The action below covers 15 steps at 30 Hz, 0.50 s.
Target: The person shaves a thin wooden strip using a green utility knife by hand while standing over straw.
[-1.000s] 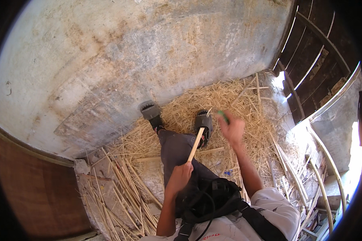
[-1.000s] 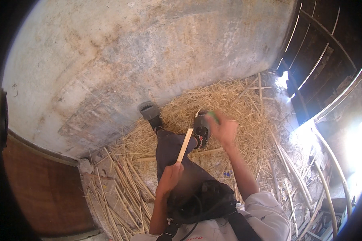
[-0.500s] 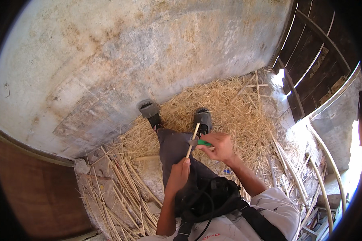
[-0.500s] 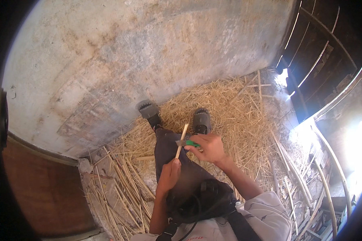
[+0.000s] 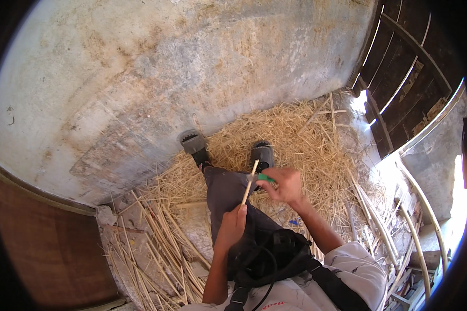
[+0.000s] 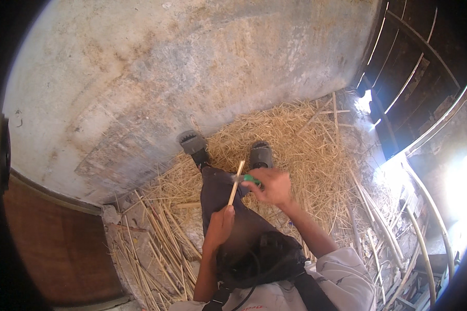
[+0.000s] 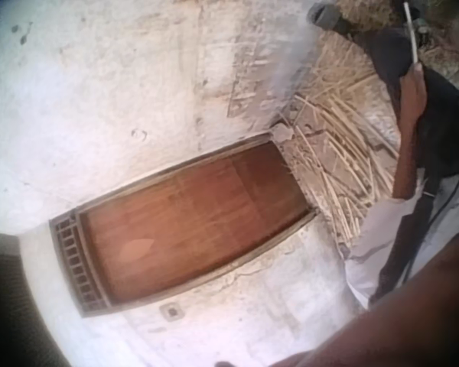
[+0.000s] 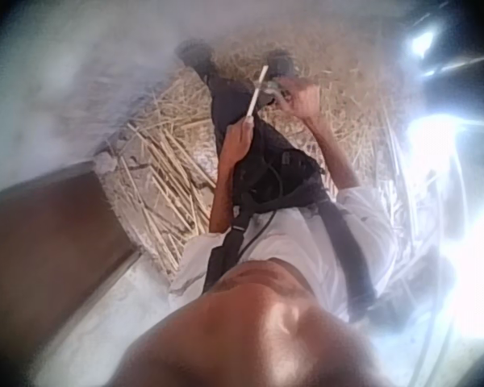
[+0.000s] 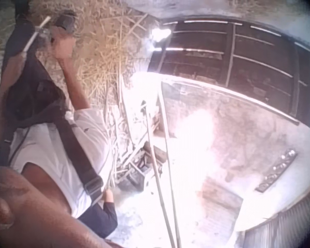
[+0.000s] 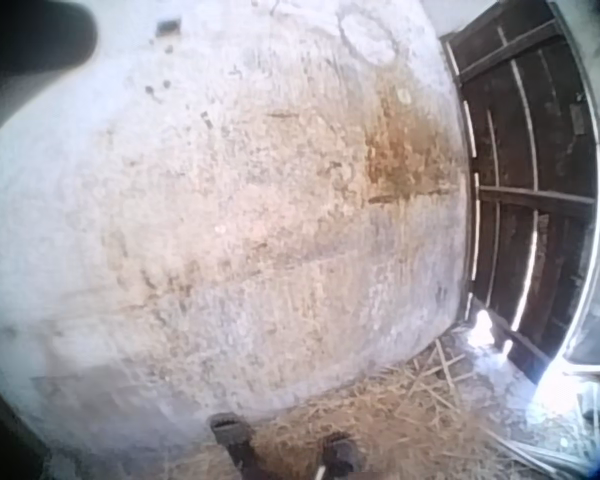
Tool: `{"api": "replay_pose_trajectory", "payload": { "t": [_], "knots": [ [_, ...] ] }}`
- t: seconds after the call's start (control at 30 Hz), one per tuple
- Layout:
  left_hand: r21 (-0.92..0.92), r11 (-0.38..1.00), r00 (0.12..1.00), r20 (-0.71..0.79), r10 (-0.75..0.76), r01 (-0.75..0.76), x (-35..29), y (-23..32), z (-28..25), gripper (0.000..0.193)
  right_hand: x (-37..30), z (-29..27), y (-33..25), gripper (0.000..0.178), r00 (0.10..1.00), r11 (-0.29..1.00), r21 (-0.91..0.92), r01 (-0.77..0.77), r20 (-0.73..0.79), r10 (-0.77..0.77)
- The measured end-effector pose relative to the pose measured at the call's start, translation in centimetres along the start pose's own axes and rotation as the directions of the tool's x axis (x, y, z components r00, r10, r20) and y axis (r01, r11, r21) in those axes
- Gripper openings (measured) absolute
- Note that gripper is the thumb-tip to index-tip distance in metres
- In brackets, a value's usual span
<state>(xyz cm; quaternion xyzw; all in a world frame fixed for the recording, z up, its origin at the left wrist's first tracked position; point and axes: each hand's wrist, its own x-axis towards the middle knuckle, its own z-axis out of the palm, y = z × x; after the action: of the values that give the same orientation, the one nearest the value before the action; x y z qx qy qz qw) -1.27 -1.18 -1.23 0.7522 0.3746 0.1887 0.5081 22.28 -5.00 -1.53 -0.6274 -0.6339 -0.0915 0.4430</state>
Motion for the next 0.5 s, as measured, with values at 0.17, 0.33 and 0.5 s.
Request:
{"api": "replay_pose_trajectory", "payload": {
  "t": [0.17, 0.33, 0.5],
  "knots": [
    [0.02, 1.0, 1.0, 0.011, -0.002, 0.002, -0.3, -0.3, 0.1, 0.036, 1.6, -0.4, 4.3, 0.029, 0.959, 0.962, -0.099, -0.254, -0.154, 0.237],
    [0.035, 0.999, 1.0, -0.004, 0.021, -0.02, -0.8, 0.0, 0.2, 0.037, 2.9, -4.2, 8.8, 0.033, 0.822, 0.832, -0.074, -0.55, -0.228, 0.522],
    [-0.093, 0.993, 0.997, 0.037, -0.072, 0.075, -0.1, -0.4, 0.2, 0.041, 0.5, -3.0, 4.6, 0.027, 0.977, 0.976, 0.046, -0.212, 0.004, 0.213]
  ]
}}
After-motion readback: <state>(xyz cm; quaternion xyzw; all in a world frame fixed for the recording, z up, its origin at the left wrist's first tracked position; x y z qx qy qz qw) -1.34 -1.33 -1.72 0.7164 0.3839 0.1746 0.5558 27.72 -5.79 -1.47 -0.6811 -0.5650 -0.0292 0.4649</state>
